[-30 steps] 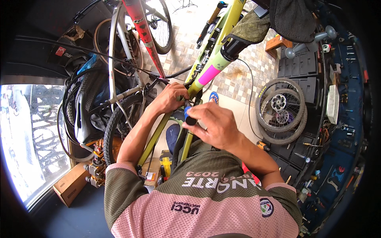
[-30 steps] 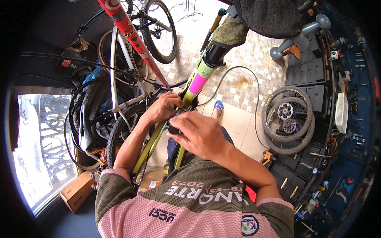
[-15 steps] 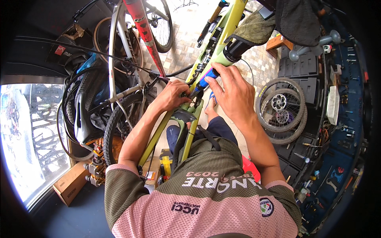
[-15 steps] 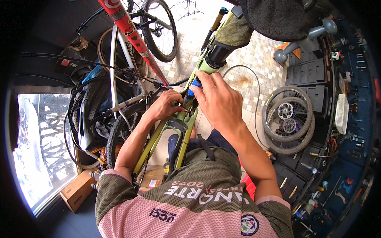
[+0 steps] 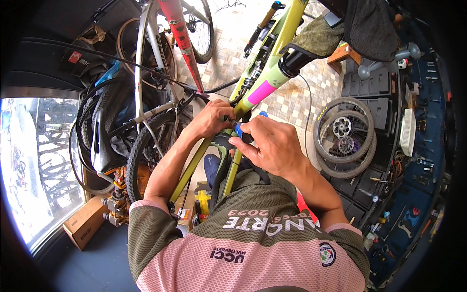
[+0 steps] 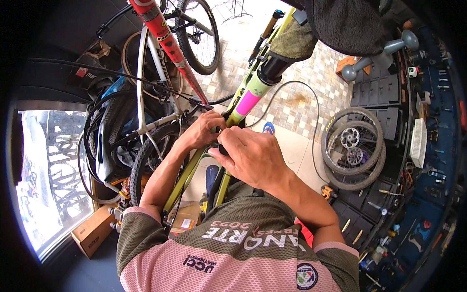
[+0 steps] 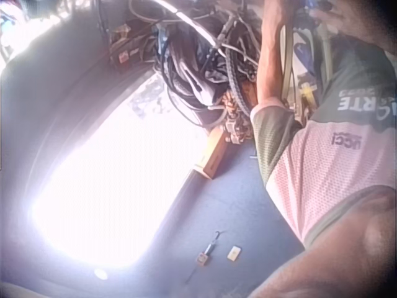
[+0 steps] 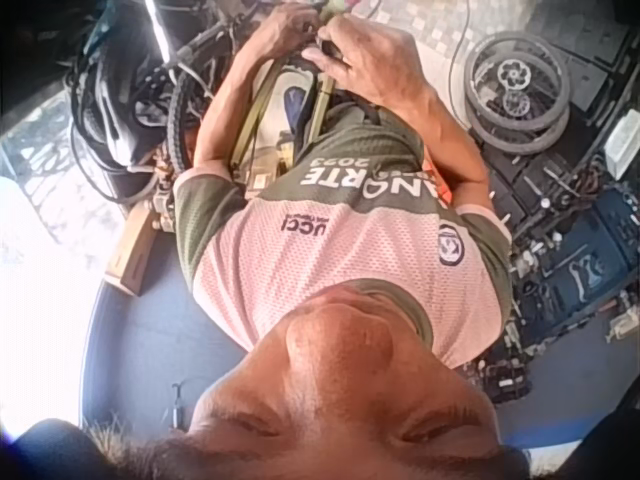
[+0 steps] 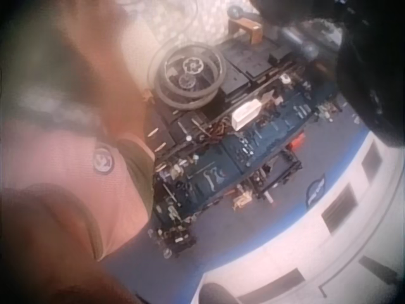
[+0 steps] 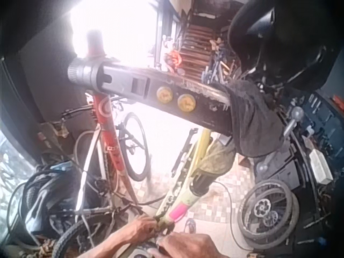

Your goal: The person works on a lime-green mountain bike mounted on a repair stand. They use a wrench to tighten bolts on the frame, then apply lubricant to the suspension stanchions and wipe them with a cloth. The person also uses a torque wrench on the frame and handles a bicycle wheel.

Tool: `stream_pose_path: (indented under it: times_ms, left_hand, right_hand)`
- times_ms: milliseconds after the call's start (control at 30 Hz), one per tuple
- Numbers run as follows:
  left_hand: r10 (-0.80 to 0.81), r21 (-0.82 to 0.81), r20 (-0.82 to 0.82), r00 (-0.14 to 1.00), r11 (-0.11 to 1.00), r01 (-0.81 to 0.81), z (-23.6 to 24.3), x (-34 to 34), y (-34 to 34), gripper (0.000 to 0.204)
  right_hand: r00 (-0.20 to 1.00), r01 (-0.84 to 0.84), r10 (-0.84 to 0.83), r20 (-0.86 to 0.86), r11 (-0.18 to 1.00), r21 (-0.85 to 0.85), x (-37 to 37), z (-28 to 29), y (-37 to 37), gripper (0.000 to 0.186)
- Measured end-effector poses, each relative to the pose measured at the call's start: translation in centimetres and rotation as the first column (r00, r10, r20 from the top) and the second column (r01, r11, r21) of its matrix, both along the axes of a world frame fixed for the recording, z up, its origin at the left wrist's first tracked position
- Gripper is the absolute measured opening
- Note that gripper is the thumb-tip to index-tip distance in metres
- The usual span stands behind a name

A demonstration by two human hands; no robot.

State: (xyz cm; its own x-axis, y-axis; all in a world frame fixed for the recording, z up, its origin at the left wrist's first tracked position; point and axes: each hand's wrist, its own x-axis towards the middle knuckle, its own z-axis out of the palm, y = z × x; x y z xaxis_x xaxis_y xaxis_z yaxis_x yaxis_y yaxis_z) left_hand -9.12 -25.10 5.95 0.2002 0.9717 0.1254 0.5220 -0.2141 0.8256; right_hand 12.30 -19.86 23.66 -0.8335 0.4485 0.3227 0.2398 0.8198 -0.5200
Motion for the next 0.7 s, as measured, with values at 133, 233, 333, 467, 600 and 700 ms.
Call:
stream_pose_path:
  times_ms: [133, 233, 333, 467, 600, 700]
  left_hand:
    - [-0.005, -0.013, 0.014, 1.000, 1.000, 0.005, -0.3, 0.0, -0.1, 0.026]
    - [-0.018, -0.020, 0.034, 0.999, 1.000, 0.018, -0.4, -0.1, -0.1, 0.025]
    - [-0.026, -0.022, 0.027, 0.999, 0.999, 0.027, -0.3, -0.2, -0.2, 0.023]
    - [-0.029, -0.023, 0.007, 1.000, 0.999, 0.030, 0.1, -0.2, -0.4, 0.023]
    - [-0.034, -0.001, 0.017, 0.999, 0.999, 0.034, 0.2, -0.2, -0.2, 0.030]
    - [-0.022, 0.015, 0.013, 1.000, 1.000, 0.022, -0.5, -0.1, 0.2, 0.028]
  right_hand:
    - [1.000, 0.002, -0.001, -0.013, 1.000, 0.026, 0.0, -0.1, -0.7, 0.030]
    - [1.000, -0.003, 0.005, -0.021, 0.997, 0.072, 0.1, -0.6, -1.8, 0.028]
    - [0.999, -0.022, 0.024, -0.023, 0.997, 0.078, 0.3, -0.8, -2.8, 0.030]
    - [0.998, -0.051, 0.054, -0.035, 0.997, 0.060, 0.1, -0.8, -3.4, 0.033]
    - [0.994, -0.071, 0.074, -0.083, 0.997, 0.035, 0.3, -0.7, -2.0, 0.033]
    - [0.996, -0.086, 0.087, -0.021, 0.995, 0.052, 0.7, -0.2, 0.0, 0.030]
